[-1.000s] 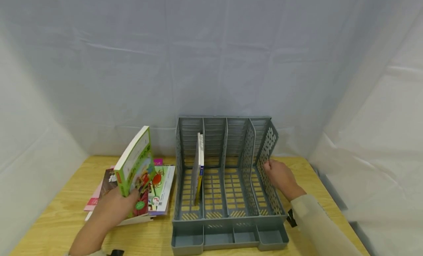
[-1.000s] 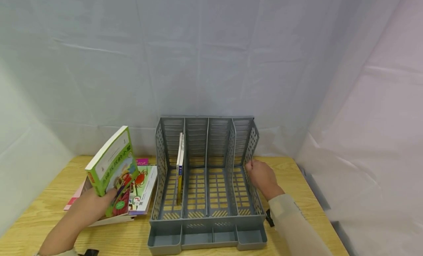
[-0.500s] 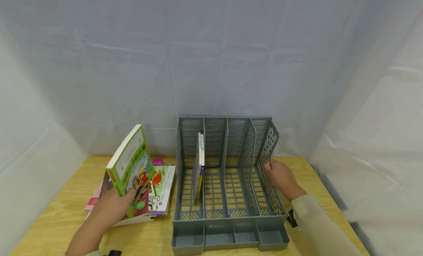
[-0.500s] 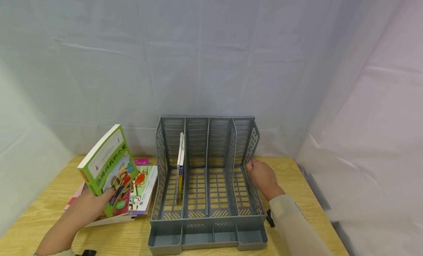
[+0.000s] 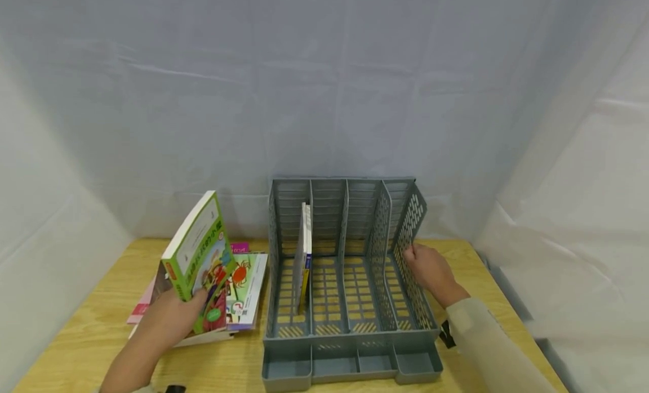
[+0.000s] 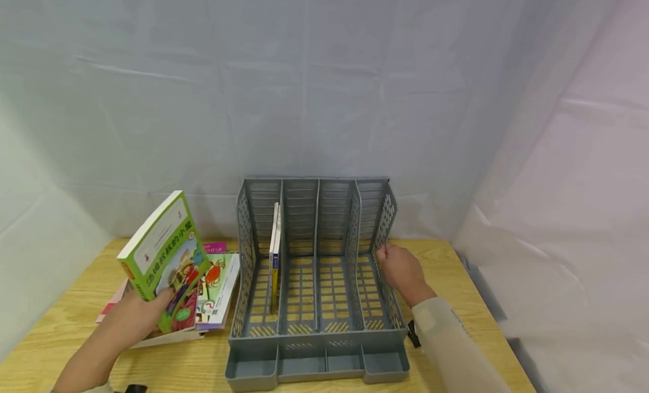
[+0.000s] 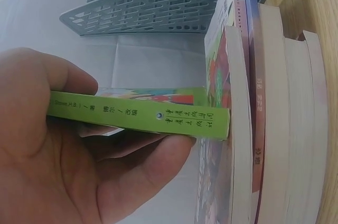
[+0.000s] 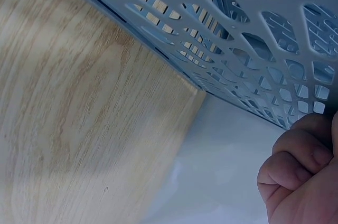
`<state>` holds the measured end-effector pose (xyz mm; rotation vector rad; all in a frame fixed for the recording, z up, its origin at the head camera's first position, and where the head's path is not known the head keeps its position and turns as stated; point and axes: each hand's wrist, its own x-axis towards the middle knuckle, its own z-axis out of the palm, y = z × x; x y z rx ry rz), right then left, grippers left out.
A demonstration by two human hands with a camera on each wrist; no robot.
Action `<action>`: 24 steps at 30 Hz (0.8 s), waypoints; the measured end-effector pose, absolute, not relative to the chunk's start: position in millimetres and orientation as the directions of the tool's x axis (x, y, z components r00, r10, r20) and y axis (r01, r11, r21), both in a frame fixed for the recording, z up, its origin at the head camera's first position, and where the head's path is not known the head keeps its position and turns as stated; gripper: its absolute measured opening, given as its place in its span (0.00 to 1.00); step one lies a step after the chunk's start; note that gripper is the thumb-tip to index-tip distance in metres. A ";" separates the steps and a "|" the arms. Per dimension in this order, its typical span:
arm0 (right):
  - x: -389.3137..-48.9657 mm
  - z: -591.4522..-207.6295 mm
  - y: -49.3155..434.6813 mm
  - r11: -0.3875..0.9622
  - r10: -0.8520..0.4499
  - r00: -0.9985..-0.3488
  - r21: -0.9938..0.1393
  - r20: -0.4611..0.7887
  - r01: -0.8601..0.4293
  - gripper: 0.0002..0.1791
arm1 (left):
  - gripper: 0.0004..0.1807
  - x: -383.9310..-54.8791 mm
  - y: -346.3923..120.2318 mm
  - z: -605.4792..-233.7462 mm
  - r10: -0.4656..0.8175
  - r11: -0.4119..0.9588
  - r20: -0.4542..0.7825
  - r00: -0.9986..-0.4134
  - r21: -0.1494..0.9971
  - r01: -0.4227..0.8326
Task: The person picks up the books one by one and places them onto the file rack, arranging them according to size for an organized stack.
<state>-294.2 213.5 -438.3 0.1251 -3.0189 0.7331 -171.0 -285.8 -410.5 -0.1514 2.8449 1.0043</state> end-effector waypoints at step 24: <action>-293.7 -437.6 213.2 0.902 -0.060 -0.997 -0.425 0.052 -0.076 0.21 | 0.40 -171.4 -285.9 -414.2 -0.064 0.801 -0.108 -0.992 0.587 -0.115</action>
